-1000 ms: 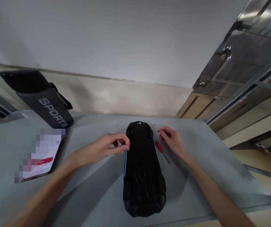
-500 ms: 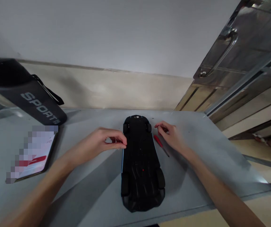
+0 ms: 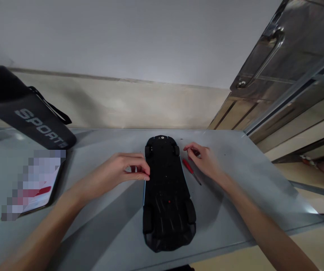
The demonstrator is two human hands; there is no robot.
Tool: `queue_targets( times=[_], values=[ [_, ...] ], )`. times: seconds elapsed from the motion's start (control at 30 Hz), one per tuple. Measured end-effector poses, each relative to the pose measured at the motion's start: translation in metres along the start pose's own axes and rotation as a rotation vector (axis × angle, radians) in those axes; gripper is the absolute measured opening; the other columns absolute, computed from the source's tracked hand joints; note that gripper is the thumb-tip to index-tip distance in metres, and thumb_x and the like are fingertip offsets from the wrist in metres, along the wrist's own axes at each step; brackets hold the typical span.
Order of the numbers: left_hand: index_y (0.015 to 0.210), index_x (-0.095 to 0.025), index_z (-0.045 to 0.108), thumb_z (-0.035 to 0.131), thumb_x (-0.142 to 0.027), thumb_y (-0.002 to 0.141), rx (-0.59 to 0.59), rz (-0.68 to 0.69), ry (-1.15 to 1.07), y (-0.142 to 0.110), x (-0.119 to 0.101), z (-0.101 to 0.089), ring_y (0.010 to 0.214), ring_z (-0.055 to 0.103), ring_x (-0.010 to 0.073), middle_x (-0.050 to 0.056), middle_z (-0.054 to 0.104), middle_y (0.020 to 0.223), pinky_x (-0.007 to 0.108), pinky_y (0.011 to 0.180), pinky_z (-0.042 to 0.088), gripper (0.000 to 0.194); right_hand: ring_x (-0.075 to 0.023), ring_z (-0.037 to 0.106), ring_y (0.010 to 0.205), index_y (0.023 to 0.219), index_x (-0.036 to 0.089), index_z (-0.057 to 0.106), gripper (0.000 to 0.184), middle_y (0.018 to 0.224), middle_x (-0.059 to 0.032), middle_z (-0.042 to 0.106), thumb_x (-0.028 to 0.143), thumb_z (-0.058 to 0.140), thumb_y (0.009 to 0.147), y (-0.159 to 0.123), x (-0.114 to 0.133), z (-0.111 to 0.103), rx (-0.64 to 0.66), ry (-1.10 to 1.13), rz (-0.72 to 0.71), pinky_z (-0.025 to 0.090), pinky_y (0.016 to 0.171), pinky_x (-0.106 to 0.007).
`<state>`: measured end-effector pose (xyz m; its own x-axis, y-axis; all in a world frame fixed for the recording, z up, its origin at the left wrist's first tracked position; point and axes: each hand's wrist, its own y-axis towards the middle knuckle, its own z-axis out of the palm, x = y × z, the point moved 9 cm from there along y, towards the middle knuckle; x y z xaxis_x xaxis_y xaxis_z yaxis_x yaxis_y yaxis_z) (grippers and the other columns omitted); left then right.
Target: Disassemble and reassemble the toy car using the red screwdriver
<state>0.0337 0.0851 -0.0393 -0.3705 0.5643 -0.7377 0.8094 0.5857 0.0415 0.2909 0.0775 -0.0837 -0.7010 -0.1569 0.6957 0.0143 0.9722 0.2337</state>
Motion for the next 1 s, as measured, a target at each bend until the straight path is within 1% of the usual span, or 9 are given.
queue_targets(
  times=[0.2,0.33,0.53,0.7,0.83,1.0],
  values=[
    [0.091,-0.026,0.078,0.072,-0.039,0.099,-0.005,-0.015,-0.045,0.0011,-0.0013,-0.0001,0.082,0.068,0.0169,0.000,0.077,0.093,0.027,0.075,0.047,0.016,-0.0182,0.063,0.067,0.101,0.025,0.072,0.027,0.074,-0.0007,0.070,0.039,0.049,0.102,-0.0004,0.0012,0.0010,0.014,-0.006,-0.012,0.049,0.065,-0.030],
    [0.092,-0.026,0.079,0.074,-0.038,0.098,-0.016,-0.013,-0.047,0.0014,0.0007,-0.0007,0.081,0.069,0.0166,-0.001,0.078,0.091,0.027,0.074,0.047,0.015,-0.0186,0.064,0.067,0.102,0.025,0.072,0.028,0.073,-0.0008,0.069,0.039,0.048,0.103,-0.0010,0.0013,0.0011,0.022,-0.021,-0.008,0.050,0.068,-0.031],
    [0.096,-0.026,0.079,0.072,-0.035,0.100,0.002,-0.007,-0.065,0.0011,0.0019,0.0002,0.083,0.069,0.0161,0.000,0.077,0.096,0.026,0.076,0.048,0.012,-0.0198,0.068,0.071,0.102,0.026,0.072,0.027,0.080,-0.0025,0.075,0.036,0.047,0.102,-0.0005,0.0009,0.0015,0.031,-0.045,-0.025,0.053,0.073,-0.032],
    [0.093,-0.024,0.075,0.075,-0.035,0.096,-0.018,-0.051,-0.122,0.0024,0.0040,-0.0004,0.080,0.066,0.0157,-0.001,0.077,0.092,0.025,0.075,0.048,0.012,-0.0204,0.069,0.070,0.103,0.027,0.073,0.027,0.081,-0.0030,0.077,0.035,0.048,0.102,-0.0002,0.0008,0.0018,0.040,-0.068,-0.036,0.054,0.074,-0.034],
    [0.090,-0.024,0.074,0.075,-0.037,0.096,-0.016,-0.051,-0.098,0.0020,0.0042,0.0001,0.080,0.065,0.0148,-0.002,0.075,0.091,0.025,0.075,0.047,0.015,-0.0203,0.069,0.070,0.103,0.027,0.074,0.027,0.082,-0.0029,0.077,0.034,0.048,0.102,-0.0009,0.0002,0.0028,0.044,-0.068,-0.034,0.053,0.073,-0.034],
    [0.090,-0.024,0.075,0.074,-0.040,0.098,-0.006,-0.038,-0.067,0.0017,0.0048,0.0013,0.080,0.065,0.0144,-0.001,0.074,0.093,0.026,0.075,0.046,0.017,-0.0194,0.069,0.070,0.103,0.026,0.073,0.027,0.081,-0.0019,0.076,0.034,0.047,0.102,-0.0010,0.0013,0.0041,0.050,-0.082,-0.046,0.052,0.073,-0.032]
  ],
)
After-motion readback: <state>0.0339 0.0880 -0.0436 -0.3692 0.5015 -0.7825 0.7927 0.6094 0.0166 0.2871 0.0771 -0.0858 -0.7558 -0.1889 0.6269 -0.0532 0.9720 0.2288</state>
